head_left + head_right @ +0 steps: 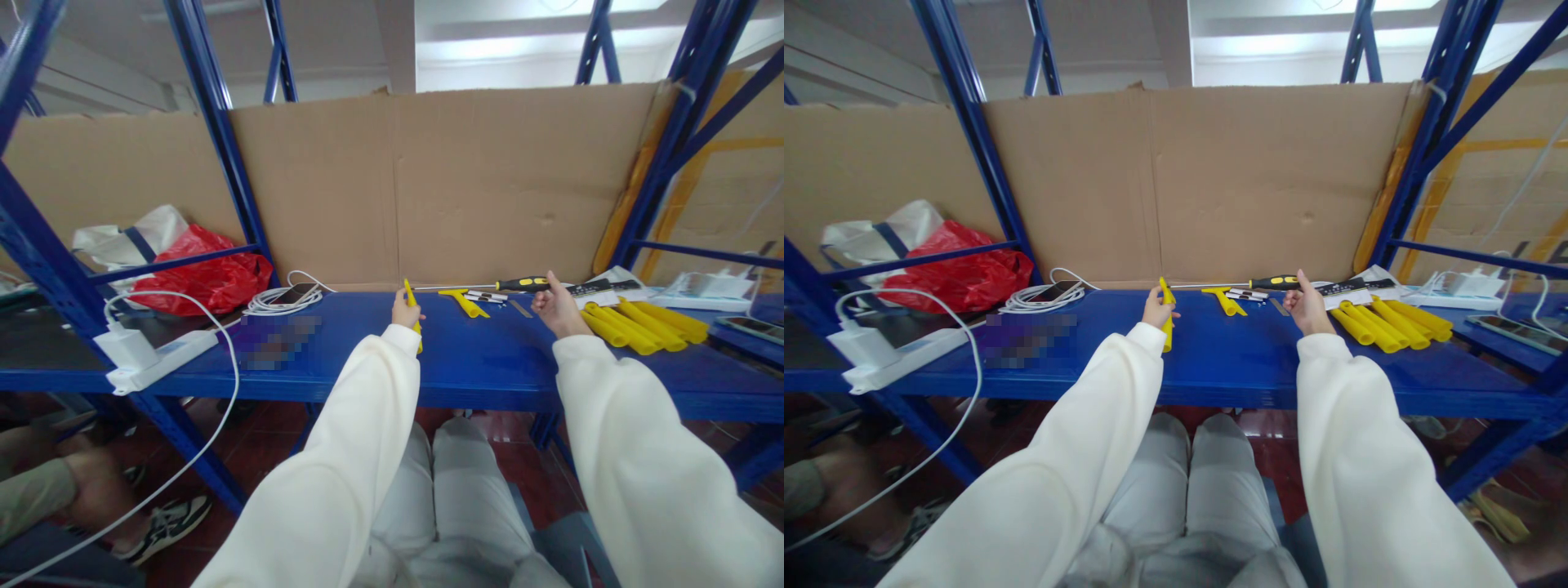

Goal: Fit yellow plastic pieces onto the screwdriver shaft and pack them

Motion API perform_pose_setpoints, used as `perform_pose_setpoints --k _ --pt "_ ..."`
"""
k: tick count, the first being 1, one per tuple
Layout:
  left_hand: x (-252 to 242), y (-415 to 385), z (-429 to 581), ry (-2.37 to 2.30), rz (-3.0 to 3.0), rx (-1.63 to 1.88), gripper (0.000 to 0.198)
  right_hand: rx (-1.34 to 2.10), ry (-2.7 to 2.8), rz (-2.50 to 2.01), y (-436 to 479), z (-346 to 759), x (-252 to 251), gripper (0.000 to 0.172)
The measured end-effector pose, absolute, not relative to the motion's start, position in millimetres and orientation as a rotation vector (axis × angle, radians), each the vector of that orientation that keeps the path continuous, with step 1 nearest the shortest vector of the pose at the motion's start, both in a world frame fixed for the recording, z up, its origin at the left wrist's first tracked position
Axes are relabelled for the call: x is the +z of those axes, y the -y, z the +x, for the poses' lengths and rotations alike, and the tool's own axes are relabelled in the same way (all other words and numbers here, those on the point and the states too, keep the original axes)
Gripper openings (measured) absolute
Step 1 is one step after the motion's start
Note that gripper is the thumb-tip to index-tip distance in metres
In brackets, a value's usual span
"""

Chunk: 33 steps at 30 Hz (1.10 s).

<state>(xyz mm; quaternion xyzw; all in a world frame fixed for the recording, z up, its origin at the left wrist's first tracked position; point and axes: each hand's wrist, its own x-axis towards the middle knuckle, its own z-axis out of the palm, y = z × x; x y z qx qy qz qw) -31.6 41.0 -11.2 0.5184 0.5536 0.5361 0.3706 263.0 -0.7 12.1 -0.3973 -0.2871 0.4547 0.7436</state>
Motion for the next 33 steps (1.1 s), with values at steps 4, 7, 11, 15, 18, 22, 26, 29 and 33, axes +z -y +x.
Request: perform_pose_setpoints --k 4,7,11,15,18,22,26,29,33 --pt "-9.8 -39.6 -31.9 -1.416 1.322 1.362 0.064 1.0 0.642 -0.875 4.9 260.1 15.7 0.04" --pt "-8.9 -38.7 -31.8 -1.415 1.31 1.365 0.063 1.0 0.671 -0.852 5.3 258.3 15.8 0.038" --pt "-8.2 -37.7 -31.6 -1.42 1.296 1.368 0.063 1.002 0.694 -0.853 2.3 257.9 13.2 0.042" --pt "-7.7 -37.5 -31.5 -1.415 1.307 1.359 0.064 0.978 0.664 -0.869 -2.0 261.2 10.5 0.043" --pt "-7.9 -37.8 -31.5 -1.422 1.319 1.349 0.064 0.994 0.657 -0.885 -5.5 265.9 8.4 0.04" --pt "-8.5 -37.9 -31.7 -1.421 1.319 1.351 0.063 1.012 0.676 -0.885 -7.7 270.2 6.8 0.037" --pt "-8.4 -37.1 -31.8 -1.415 1.317 1.356 0.063 1.026 0.638 -0.918 -4.7 268.1 9.3 0.033" --pt "-8.0 -36.3 -31.6 -1.419 1.321 1.357 0.063 1.029 0.587 -0.946 -1.8 265.4 11.7 0.032" --pt "-7.7 -36.1 -31.4 -1.441 1.318 1.357 0.065 1.013 0.586 -0.945 -0.1 264.7 12.6 0.033"
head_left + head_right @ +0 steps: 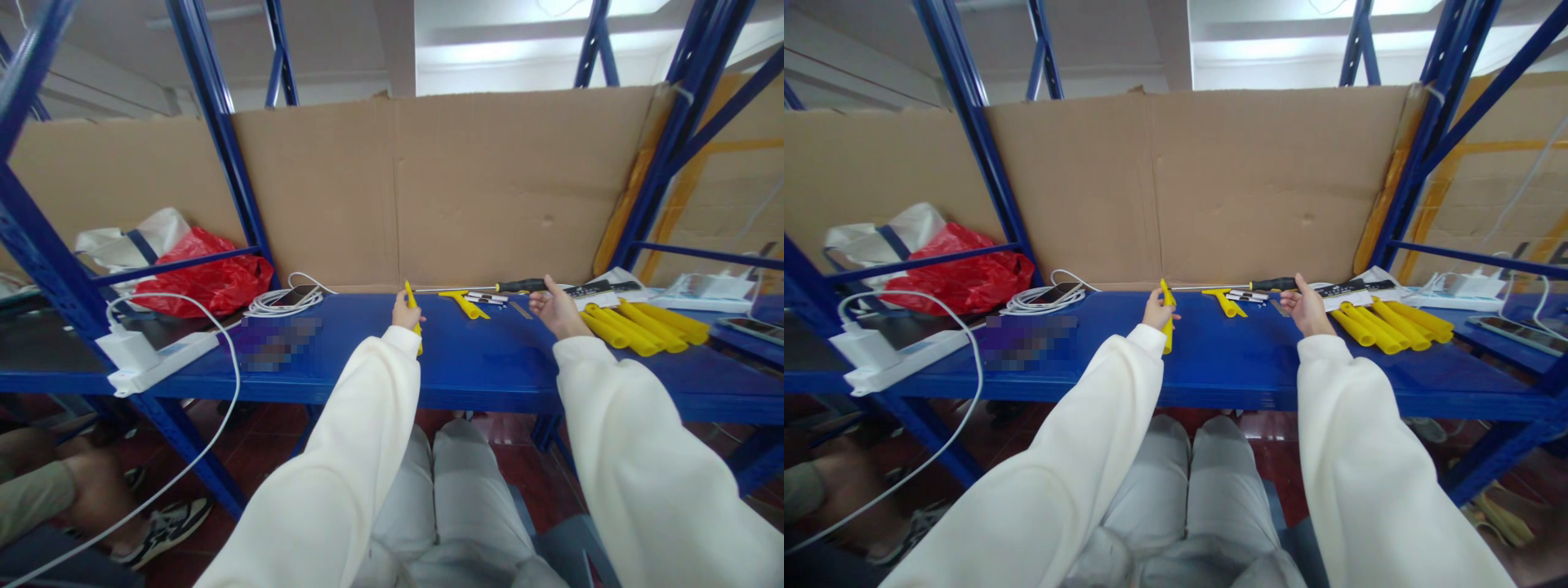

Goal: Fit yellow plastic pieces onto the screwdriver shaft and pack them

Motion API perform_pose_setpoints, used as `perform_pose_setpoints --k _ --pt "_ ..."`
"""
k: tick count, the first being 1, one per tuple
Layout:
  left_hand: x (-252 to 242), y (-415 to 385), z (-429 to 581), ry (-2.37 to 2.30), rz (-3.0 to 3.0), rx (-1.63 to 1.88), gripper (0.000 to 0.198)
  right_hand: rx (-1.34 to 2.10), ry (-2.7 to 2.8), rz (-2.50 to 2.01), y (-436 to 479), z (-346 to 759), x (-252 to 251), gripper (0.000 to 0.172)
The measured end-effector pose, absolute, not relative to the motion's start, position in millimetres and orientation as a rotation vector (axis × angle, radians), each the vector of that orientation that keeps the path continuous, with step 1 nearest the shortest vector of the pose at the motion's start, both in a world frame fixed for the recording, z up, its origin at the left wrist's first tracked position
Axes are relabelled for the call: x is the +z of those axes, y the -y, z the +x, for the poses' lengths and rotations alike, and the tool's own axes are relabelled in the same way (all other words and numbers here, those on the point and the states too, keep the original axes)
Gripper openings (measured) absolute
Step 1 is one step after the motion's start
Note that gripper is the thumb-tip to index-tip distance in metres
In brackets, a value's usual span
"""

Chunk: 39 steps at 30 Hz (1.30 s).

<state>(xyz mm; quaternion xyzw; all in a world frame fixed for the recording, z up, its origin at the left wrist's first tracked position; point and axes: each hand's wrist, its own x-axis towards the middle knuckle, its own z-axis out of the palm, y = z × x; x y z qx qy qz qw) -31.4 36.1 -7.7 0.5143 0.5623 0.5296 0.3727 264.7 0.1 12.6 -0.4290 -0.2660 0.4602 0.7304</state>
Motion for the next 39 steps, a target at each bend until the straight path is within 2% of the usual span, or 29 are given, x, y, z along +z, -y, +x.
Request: perform_pose_setpoints --k 11,15,19,39 --pt "-6.5 -36.1 -31.5 -1.427 1.317 1.351 0.062 0.995 0.681 -0.899 -2.9 264.0 10.0 0.032" --pt "-6.6 -36.0 -31.7 -1.431 1.323 1.342 0.059 0.96 0.696 -0.899 -3.8 264.2 8.4 0.041" --pt "-6.8 -35.4 -31.1 -1.444 1.321 1.342 0.063 0.939 0.679 -0.941 -2.0 261.9 10.1 0.043" --pt "-7.6 -37.0 -31.4 -1.43 1.339 1.346 0.064 0.884 0.569 -1.067 11.2 246.3 19.0 0.029"
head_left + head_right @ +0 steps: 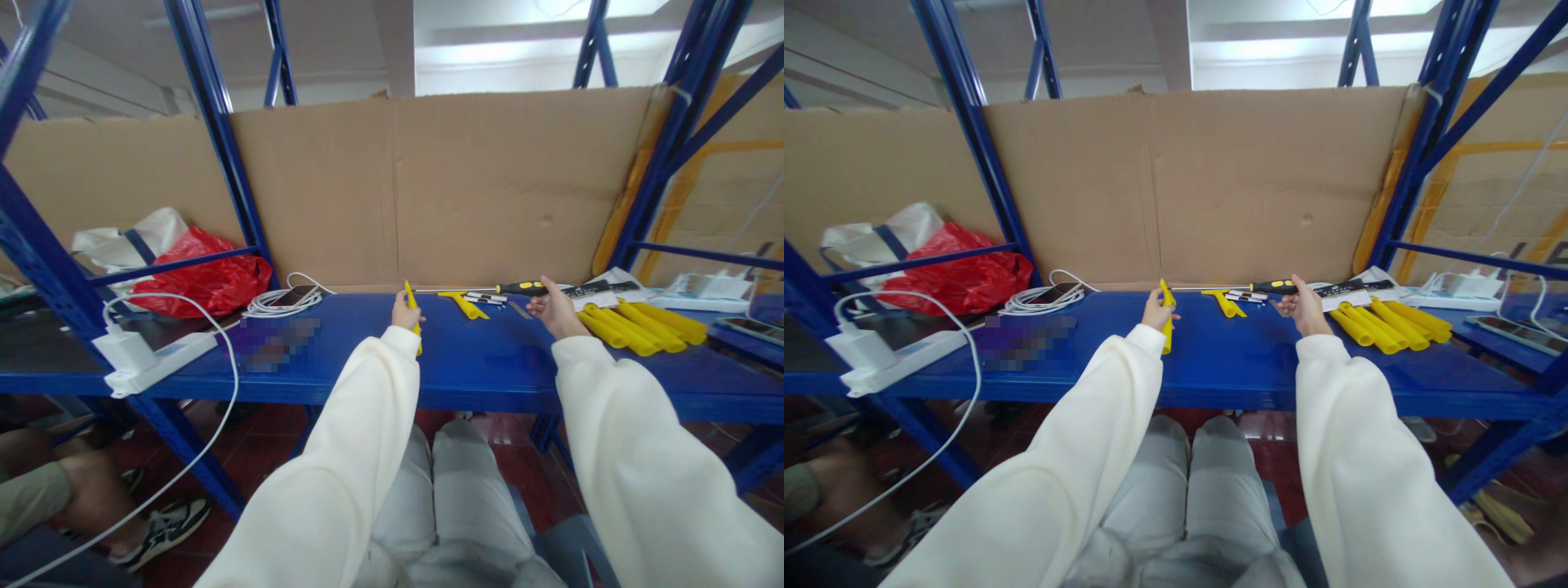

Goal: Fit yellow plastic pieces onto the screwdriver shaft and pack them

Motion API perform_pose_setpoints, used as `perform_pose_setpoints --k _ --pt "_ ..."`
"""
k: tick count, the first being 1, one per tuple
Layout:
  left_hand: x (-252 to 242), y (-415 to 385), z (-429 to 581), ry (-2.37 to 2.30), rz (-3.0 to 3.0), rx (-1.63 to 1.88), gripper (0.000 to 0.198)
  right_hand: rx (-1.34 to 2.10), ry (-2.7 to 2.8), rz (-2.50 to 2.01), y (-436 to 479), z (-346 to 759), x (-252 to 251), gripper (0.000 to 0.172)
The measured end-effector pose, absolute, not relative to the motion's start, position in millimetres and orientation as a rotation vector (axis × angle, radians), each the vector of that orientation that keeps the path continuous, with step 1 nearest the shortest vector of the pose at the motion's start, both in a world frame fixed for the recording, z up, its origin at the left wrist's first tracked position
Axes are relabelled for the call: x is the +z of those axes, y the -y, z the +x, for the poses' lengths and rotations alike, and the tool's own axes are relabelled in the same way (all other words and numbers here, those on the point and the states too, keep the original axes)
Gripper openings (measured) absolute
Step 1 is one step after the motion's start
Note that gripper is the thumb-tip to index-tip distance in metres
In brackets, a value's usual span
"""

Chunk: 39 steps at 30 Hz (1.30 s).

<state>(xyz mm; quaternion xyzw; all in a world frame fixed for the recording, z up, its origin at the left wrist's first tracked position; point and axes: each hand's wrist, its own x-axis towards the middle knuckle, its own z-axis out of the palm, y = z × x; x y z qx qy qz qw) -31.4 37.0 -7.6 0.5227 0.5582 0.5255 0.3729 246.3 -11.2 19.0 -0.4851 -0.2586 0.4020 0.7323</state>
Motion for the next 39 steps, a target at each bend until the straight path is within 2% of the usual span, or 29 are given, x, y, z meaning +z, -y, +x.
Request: perform_pose_setpoints --k 8,16,39 --pt "-6.9 -34.6 -31.4 -1.425 1.361 1.3 0.061 0.873 0.569 -1.005 9.5 249.6 18.2 0.031" --pt "-5.8 -34.6 -32.0 -1.436 1.358 1.293 0.06 1.039 0.618 -0.896 11.5 252.7 20.8 0.043" --pt "-8.1 -36.3 -30.3 -1.409 1.393 1.304 0.064 0.936 0.491 -0.864 2.7 261.0 13.9 0.033"
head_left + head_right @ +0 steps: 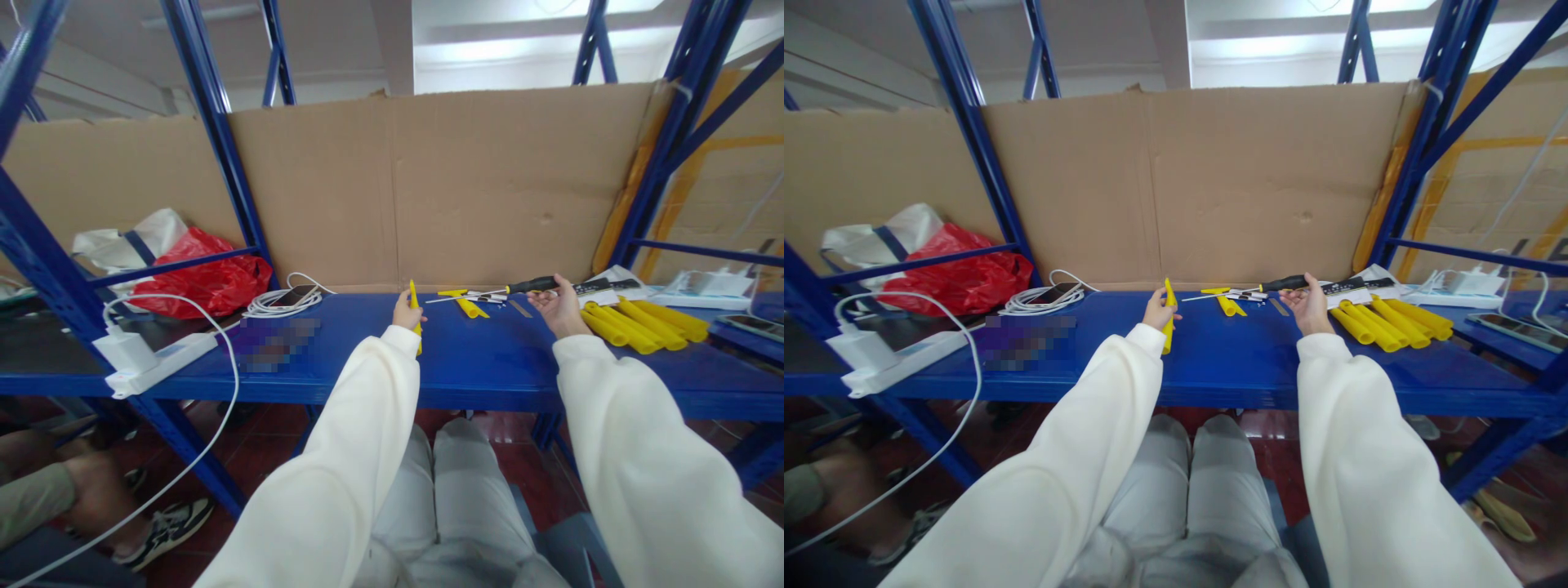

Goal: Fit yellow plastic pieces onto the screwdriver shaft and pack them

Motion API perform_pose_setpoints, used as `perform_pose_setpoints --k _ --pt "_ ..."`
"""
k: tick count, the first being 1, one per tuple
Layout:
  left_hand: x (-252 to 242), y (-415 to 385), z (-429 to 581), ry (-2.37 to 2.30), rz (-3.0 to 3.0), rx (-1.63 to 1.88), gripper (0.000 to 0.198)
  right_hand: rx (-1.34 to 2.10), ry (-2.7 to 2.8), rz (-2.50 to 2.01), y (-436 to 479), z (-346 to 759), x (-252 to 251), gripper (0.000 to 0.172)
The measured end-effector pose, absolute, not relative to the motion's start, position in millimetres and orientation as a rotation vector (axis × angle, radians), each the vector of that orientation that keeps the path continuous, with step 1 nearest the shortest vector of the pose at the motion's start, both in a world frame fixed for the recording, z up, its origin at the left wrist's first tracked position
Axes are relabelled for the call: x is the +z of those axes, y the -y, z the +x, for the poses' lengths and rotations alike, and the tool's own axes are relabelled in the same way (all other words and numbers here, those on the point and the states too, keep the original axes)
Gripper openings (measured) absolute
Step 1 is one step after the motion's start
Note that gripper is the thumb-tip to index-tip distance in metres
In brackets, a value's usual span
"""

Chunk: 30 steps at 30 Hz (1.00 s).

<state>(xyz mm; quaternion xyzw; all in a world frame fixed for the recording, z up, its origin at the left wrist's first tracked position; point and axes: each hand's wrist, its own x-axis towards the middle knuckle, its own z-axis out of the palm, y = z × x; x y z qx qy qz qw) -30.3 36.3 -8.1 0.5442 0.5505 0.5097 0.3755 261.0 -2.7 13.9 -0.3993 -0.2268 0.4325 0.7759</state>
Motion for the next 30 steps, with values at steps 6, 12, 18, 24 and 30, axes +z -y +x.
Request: perform_pose_setpoints --k 6,12,18,24,30 --pt "-5.1 -32.4 -28.8 -1.438 1.365 1.322 0.068 0.917 0.494 -0.93 -1.1 259.4 11.2 0.029" --pt "-7.9 -38.2 -30.3 -1.439 1.357 1.341 0.071 1.0 0.505 -1.08 0.5 254.8 11.9 0.02" --pt "-12.5 -49.8 -34.3 -1.509 1.469 1.377 0.066 1.057 0.524 -1.29 0.9 258.4 8.1 0.017" --pt "-15.8 -52.5 -35.0 -1.513 1.562 1.323 0.057 1.037 0.496 -1.382 2.9 256.7 8.6 0.014" --pt "-19.2 -53.4 -34.0 -1.575 1.561 1.282 0.057 1.031 0.439 -1.443 -1.8 261.9 4.1 0.01"
